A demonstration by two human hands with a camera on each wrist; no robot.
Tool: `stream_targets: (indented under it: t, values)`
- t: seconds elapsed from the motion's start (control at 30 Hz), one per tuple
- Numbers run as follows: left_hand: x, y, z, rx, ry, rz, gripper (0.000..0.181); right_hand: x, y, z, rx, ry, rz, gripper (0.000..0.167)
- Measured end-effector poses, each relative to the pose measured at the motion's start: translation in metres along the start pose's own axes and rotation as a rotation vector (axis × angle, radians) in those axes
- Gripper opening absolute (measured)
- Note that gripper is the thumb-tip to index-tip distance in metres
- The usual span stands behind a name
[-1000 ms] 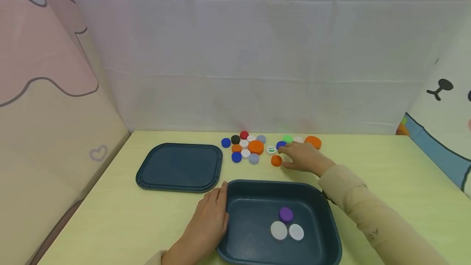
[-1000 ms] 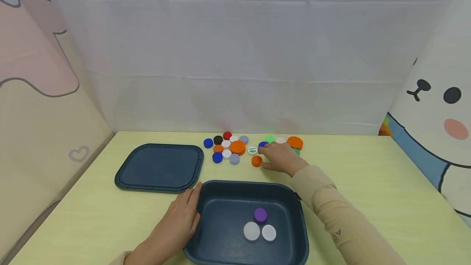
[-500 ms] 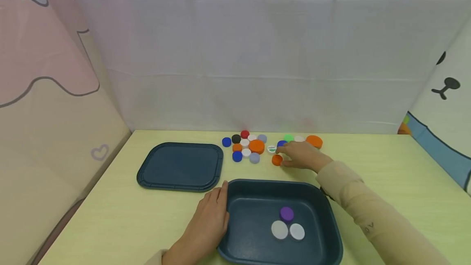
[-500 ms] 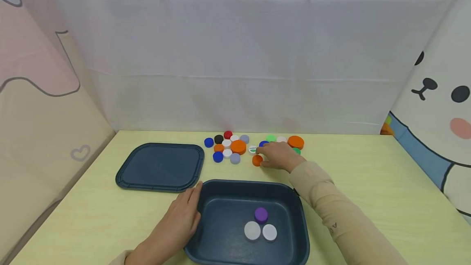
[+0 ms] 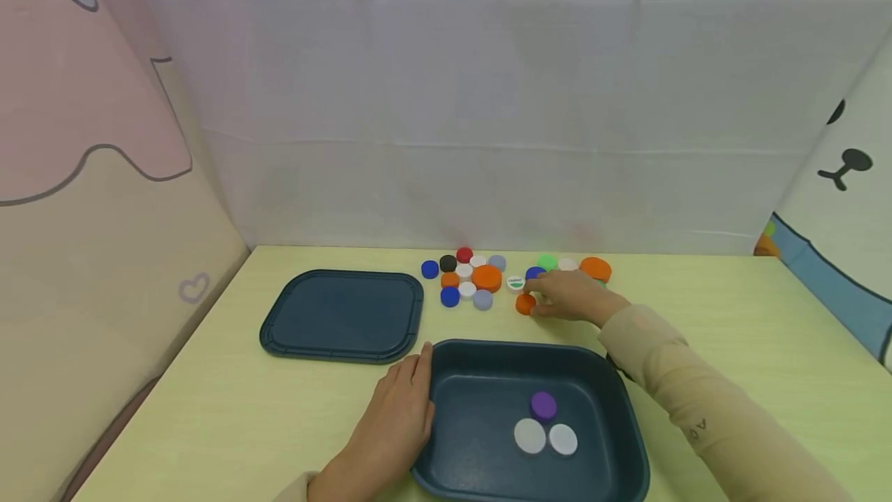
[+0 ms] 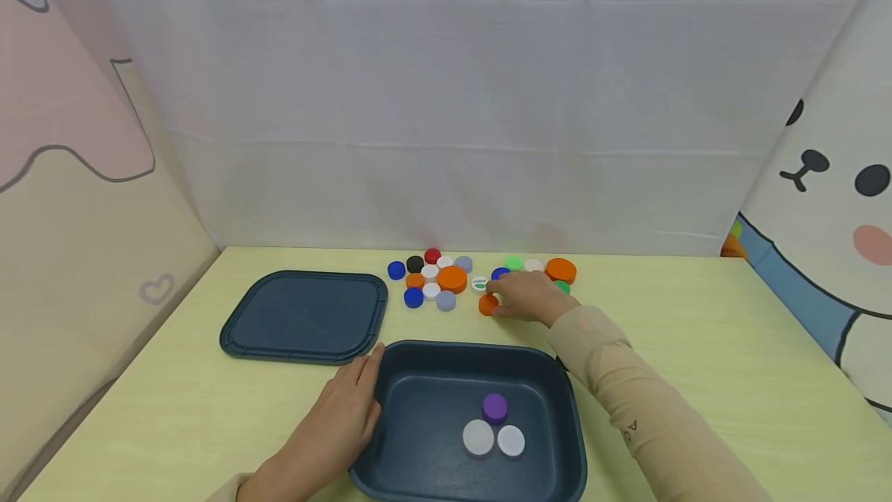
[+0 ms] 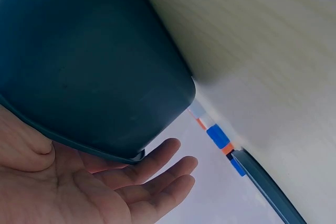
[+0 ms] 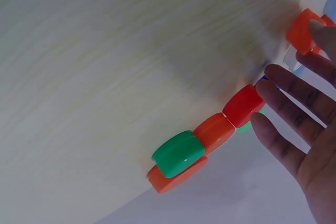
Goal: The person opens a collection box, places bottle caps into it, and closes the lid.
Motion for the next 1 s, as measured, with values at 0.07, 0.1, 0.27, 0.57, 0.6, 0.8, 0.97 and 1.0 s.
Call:
stream_targets:
  t: [0.07, 0.1, 0.27, 0.57, 0.6, 0.8, 0.97, 1.0]
  values:
    - [0.0, 0.0, 0.0, -0.002, 0.002, 0.005, 0.056, 0.0, 0.0, 0.0, 0.002, 0.003, 0.0, 0.028]
    - [0.0, 0.0, 0.0, -0.002, 0.002, 0.006, 0.056, 0.0, 0.0, 0.0, 0.004, 0.002, 0.002, 0.027]
    - [0.0, 0.0, -0.001, 0.008, -0.002, 0.005, 0.056, -0.001, 0.002, 0.001, 0.017, 0.002, -0.002, 0.027]
    - [0.0, -0.001, -0.001, 0.005, 0.0, 0.017, 0.057, -0.008, 0.009, 0.003, 0.017, 0.038, -0.037, 0.024]
    - [0.0, 0.0, -0.001, 0.006, 0.0, 0.016, 0.057, -0.009, 0.01, 0.004, 0.015, 0.038, -0.044, 0.023]
    - [-0.001, 0.0, -0.001, 0.012, -0.007, -0.004, 0.056, -0.021, 0.022, 0.009, -0.007, 0.033, -0.105, 0.015]
    - [-0.002, 0.001, -0.002, 0.01, -0.009, -0.007, 0.056, -0.032, 0.035, 0.017, -0.033, 0.079, -0.16, 0.015]
    - [-0.002, 0.0, -0.001, 0.008, -0.008, -0.006, 0.057, -0.034, 0.038, 0.018, -0.039, 0.091, -0.172, 0.016]
Point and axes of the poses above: each hand's wrist, its own y-axis away from the middle knuckle, its own x-axis out of the palm, z = x × y, the point moved 7 cm from there along -y, towards the middle knuckle, and after that the axes turned 5 degrees about -y, right-handed, at the moved point
